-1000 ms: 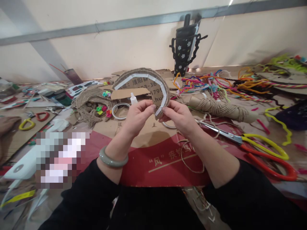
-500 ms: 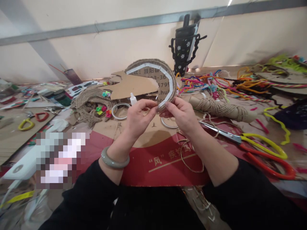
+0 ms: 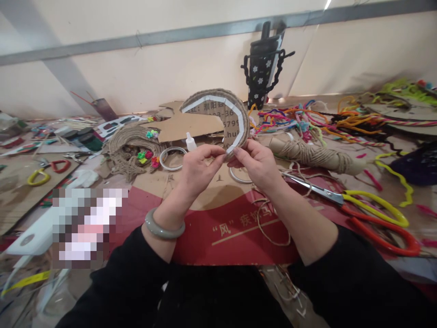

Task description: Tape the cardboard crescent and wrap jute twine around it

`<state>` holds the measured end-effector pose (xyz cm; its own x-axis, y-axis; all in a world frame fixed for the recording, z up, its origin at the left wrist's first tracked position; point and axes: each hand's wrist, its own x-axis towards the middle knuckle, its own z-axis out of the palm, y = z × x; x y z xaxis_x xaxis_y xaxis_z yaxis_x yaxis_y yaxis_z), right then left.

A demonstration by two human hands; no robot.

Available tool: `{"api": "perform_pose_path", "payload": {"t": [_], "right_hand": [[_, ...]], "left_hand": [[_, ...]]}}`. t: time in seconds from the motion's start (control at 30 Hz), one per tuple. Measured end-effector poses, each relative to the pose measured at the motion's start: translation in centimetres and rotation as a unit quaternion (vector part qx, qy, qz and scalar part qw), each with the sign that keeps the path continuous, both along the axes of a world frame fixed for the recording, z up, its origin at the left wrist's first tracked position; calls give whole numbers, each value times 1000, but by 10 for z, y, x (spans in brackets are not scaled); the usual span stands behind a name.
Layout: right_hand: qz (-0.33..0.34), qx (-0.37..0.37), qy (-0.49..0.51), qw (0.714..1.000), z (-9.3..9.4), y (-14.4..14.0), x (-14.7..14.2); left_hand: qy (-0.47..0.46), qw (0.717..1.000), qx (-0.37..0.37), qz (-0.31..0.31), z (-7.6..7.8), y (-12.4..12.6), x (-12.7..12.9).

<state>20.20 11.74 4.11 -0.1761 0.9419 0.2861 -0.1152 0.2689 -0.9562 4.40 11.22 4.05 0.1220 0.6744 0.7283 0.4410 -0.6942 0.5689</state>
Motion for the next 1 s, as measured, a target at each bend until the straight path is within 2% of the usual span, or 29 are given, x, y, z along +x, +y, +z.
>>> {"api": "perform_pose_path", "payload": {"t": [0.13, 0.4, 0.67, 0.8, 1.0], "right_hand": [[-5, 6, -13, 1000, -1, 0, 0], [1, 2, -17, 1000, 0, -1, -1], [-11, -7, -10, 1000, 1, 1, 2], [-21, -5, -3, 1000, 1, 1, 2], [-6, 3, 8, 1000, 2, -1, 1]], "left_hand": [[7, 1000, -25, 8, 2, -2, 0], [20, 999, -30, 31, 2, -3, 0], [2, 999, -47, 15, 3, -4, 1], [-78, 989, -124, -12, 2, -3, 1], [-152, 953, -250, -83, 3, -1, 3]]}}
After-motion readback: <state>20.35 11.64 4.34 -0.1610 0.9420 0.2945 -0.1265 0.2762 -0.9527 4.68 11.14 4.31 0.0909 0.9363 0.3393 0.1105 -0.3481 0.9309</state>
